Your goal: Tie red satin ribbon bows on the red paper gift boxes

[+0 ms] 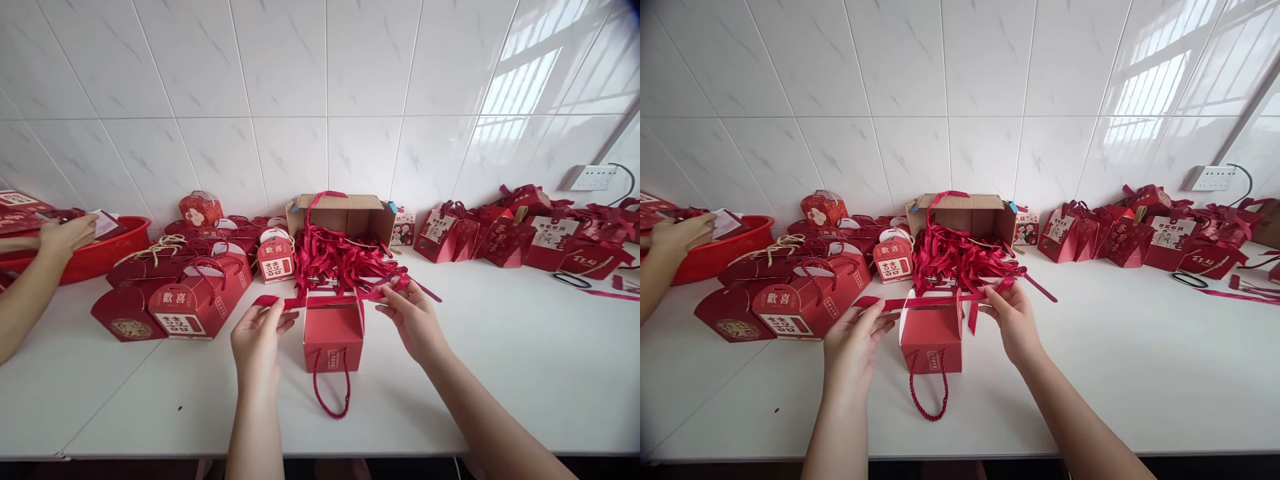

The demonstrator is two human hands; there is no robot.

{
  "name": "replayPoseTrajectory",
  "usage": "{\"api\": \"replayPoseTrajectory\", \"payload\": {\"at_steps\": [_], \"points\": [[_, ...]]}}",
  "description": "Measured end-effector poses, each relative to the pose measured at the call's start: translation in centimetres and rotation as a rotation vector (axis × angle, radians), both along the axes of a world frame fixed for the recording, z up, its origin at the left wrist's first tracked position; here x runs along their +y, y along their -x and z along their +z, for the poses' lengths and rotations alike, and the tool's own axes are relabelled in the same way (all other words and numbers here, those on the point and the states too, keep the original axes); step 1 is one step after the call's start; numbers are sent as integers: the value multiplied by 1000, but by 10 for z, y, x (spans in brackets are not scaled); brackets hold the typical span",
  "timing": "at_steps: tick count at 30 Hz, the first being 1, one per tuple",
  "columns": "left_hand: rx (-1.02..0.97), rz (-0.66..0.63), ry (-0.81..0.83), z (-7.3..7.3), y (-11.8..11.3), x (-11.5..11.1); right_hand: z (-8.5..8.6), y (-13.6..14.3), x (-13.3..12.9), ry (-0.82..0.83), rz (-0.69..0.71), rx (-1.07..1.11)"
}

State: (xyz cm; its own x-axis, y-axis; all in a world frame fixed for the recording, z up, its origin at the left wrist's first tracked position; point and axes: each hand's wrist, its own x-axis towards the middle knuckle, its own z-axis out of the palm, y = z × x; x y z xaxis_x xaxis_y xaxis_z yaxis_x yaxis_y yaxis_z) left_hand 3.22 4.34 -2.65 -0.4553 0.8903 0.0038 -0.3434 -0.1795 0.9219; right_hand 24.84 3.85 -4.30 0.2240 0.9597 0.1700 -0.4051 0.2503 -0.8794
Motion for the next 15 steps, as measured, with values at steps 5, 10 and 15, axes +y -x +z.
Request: {"api": "replayPoseTrajectory", "payload": {"at_steps": [5,10,15], "points": [[27,81,-73,16,7,4,9,-9,3,-81,-63,-27],[293,80,-199,47,12,2,37,-12,2,-192,-81,-102],[516,52,-315,79,13,1,68,-9,7,-310,-111,-229]]}}
